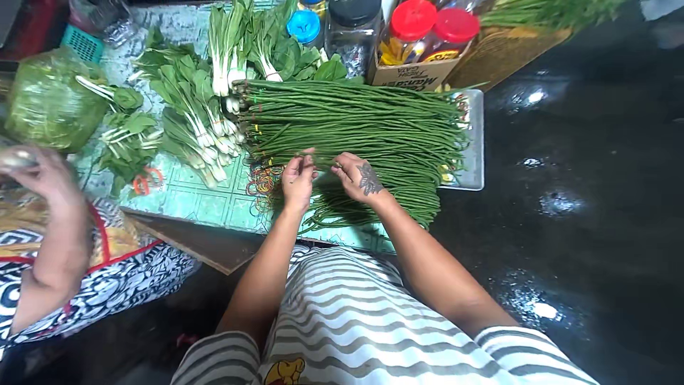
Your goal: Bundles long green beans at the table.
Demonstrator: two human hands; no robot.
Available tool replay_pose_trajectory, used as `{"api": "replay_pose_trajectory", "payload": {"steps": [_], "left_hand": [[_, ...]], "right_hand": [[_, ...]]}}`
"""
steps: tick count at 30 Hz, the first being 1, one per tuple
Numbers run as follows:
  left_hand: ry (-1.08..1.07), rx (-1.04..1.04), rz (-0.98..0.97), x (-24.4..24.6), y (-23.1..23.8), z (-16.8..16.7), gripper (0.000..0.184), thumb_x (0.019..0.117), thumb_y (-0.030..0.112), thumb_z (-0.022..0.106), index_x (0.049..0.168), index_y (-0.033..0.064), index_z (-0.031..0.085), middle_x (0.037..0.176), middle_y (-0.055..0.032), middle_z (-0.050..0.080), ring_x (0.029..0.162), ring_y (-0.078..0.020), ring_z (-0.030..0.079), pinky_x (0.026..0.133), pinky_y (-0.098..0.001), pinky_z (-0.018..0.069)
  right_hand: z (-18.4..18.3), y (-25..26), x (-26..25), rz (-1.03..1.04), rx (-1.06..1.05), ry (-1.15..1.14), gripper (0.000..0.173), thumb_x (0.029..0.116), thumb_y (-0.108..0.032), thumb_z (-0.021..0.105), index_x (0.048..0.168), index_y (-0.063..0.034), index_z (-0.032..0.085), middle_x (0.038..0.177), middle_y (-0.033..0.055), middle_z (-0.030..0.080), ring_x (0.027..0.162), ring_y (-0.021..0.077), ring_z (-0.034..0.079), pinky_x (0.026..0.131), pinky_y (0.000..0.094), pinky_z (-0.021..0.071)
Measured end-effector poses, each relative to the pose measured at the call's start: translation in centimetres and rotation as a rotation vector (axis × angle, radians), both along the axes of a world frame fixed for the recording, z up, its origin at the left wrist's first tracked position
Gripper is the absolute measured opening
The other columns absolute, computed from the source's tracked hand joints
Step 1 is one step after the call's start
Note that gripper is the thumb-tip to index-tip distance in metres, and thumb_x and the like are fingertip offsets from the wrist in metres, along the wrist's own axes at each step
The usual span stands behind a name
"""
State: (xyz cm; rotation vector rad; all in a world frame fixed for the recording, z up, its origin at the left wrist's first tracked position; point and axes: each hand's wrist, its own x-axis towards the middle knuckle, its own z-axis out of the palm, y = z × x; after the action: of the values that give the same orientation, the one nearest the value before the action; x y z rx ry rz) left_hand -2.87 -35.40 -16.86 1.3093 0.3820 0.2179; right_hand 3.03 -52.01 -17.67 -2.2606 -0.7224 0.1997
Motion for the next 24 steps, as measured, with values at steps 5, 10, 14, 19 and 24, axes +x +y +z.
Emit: {"api": "replay_pose_trajectory", "payload": {"steps": [5, 10, 14, 19, 24], "left_hand": [[-0.061, -0.029, 0.006, 1.2, -0.5, -0.8, 0.021, 0.1087, 0.014, 0.045, 0.112, 0.0036, 0.064, 0.119, -0.0100, 0.070, 0.110, -0.0206, 0.066, 0.093, -0.0394, 0.0552], [-0.056, -0.083, -0.067, 0.4, -1.1, -0.8, 0.027, 0.1126, 0.031, 0.035, 0.115, 0.0159, 0.057, 0.103, -0.0028, 0.066, 0.100, -0.0167, 0.066, 0.094, -0.0387, 0.0547], [-0.122, 0.070, -0.175, 0.6, -2.2, -1.3, 0.031, 0.1119, 0.034, 0.035, 0.128, 0.0191, 0.057, 0.088, 0.0019, 0.056, 0.078, -0.0101, 0.059, 0.075, -0.0313, 0.0544], [-0.051, 0.296, -0.179, 0.7, -3.5, -1.7, 0.032, 0.1104, 0.034, 0.044, 0.127, 0.0160, 0.063, 0.102, -0.0028, 0.064, 0.079, -0.0121, 0.060, 0.070, -0.0300, 0.0530], [-0.009, 0.192, -0.208, 0.7, -3.7, -1.2, 0.025, 0.1086, 0.032, 0.050, 0.117, 0.0163, 0.067, 0.119, 0.0020, 0.065, 0.090, -0.0089, 0.060, 0.077, -0.0281, 0.0516]], "right_hand": [[-0.2, -0.7, 0.0, -0.028, 0.126, 0.093, 0.028, 0.1060, -0.021, 0.052, 0.116, -0.0044, 0.073, 0.112, 0.0139, 0.065, 0.105, 0.0272, 0.064, 0.092, 0.0486, 0.0542], [-0.4, -1.3, 0.5, -0.061, 0.245, 0.124, 0.031, 0.1065, -0.021, 0.047, 0.112, -0.0068, 0.074, 0.109, 0.0096, 0.068, 0.107, 0.0210, 0.064, 0.097, 0.0427, 0.0527], [-0.4, -1.0, 0.5, -0.073, 0.246, 0.137, 0.031, 0.1063, -0.022, 0.048, 0.107, -0.0080, 0.076, 0.106, 0.0083, 0.069, 0.105, 0.0204, 0.065, 0.096, 0.0432, 0.0528], [0.8, -1.3, 0.0, -0.105, 0.218, 0.122, 0.029, 0.1068, -0.022, 0.051, 0.103, -0.0044, 0.074, 0.105, 0.0106, 0.068, 0.101, 0.0225, 0.066, 0.092, 0.0445, 0.0539], [1.0, -1.5, -0.2, -0.069, 0.165, 0.111, 0.032, 0.1073, -0.025, 0.050, 0.100, -0.0034, 0.073, 0.101, 0.0112, 0.067, 0.098, 0.0239, 0.066, 0.089, 0.0451, 0.0542]]}}
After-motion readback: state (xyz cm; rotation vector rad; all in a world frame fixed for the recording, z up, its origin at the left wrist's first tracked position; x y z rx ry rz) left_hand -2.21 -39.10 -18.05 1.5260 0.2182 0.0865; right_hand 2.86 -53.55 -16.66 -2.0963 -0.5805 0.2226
